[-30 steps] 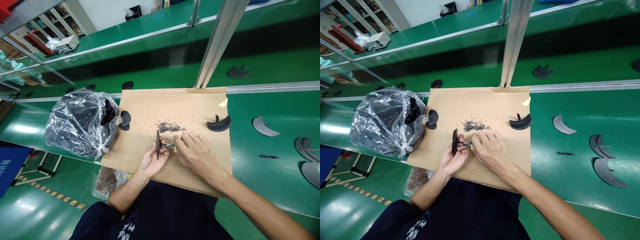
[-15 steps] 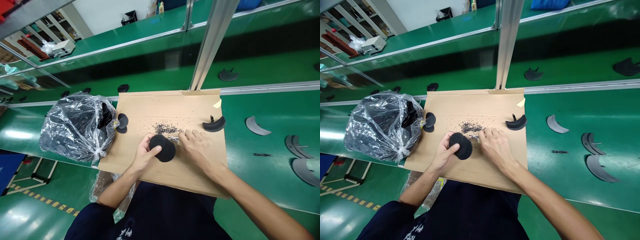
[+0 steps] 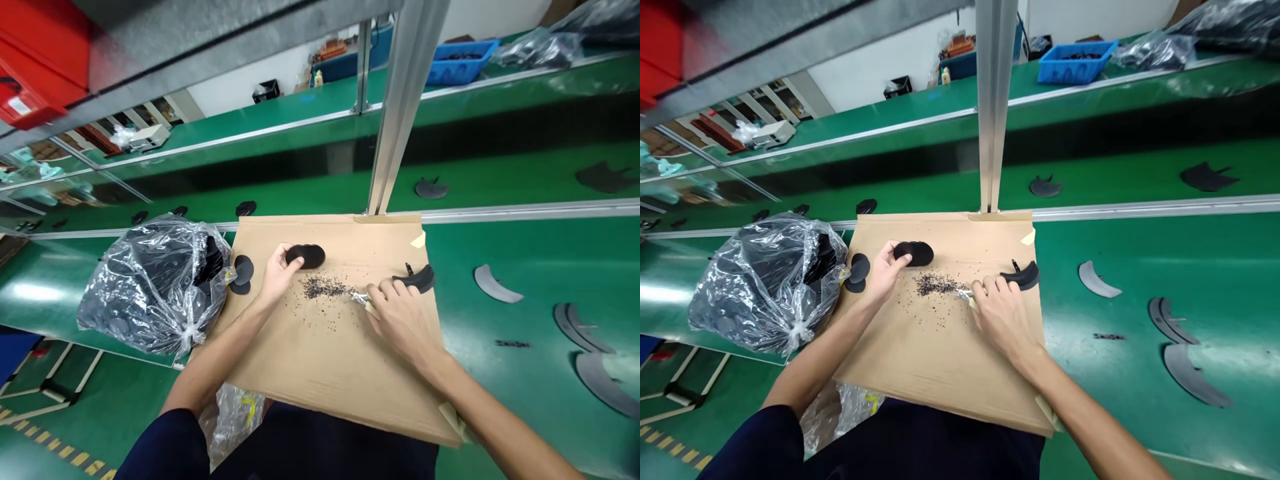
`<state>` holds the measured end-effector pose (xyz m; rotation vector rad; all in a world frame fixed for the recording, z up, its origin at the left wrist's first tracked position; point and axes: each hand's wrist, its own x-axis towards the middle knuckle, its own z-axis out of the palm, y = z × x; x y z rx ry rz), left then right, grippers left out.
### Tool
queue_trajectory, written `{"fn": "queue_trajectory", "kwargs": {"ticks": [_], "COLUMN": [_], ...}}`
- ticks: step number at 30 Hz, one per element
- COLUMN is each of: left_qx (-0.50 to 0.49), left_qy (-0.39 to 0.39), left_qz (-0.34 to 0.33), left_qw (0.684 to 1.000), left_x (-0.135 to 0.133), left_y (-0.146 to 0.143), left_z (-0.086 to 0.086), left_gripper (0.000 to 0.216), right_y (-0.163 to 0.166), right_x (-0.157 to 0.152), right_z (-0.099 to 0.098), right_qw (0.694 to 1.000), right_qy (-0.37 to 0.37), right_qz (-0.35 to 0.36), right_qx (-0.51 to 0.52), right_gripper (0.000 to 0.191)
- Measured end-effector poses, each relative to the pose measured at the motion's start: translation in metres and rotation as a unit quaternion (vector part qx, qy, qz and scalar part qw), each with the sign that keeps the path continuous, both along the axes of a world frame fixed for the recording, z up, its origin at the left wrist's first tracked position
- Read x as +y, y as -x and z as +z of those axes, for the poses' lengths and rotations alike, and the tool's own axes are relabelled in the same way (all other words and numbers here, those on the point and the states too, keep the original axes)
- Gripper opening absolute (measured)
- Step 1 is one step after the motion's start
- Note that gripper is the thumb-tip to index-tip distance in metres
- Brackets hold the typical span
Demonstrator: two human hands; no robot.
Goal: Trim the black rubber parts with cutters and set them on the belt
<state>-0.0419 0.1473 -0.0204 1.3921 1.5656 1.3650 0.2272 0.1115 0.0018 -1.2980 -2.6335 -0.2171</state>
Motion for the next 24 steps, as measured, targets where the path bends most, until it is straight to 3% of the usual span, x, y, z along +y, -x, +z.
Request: {"fn": "queue_trajectory", "kwargs": {"ticks": [6, 9, 13, 18, 21, 24], "left_qx": [0.154, 0.238, 0.346, 0.404, 0.389, 0.341], "left_qy": [-0.018, -0.015, 0.013, 0.059, 0.059, 0.045], "left_qz": [0.007, -0.025, -0.069, -0.08, -0.121, -0.201], "left_qw": [0.988, 0.971, 0.936, 0.909, 0.911, 0.917], "left_x": [0.116, 0.15, 0.157, 0.154, 0.169, 0.199], "left_y": [0.023, 0.019, 0.038, 0.067, 0.044, -0.01], "left_z": [0.012, 0.019, 0.028, 0.035, 0.031, 0.021], "left_gripper": [0.007, 0.011, 0.027, 0.025, 0.02, 0.015], "right_y": [-0.016, -0.022, -0.028, -0.024, -0.019, -0.018], "right_x": [0.008, 0.006, 0.002, -0.007, -0.015, -0.02], "right_z": [-0.022, -0.025, -0.026, -0.029, -0.032, -0.035], "right_qw": [0.994, 0.991, 0.989, 0.985, 0.981, 0.98], "right_qy": [-0.02, -0.018, -0.008, 0.031, 0.066, 0.092], "right_qz": [0.037, 0.044, 0.03, 0.033, 0.049, 0.057], "right_qx": [0.097, 0.122, 0.143, 0.168, 0.174, 0.167], "right_gripper": [0.014, 0.016, 0.019, 0.026, 0.028, 0.027]}}
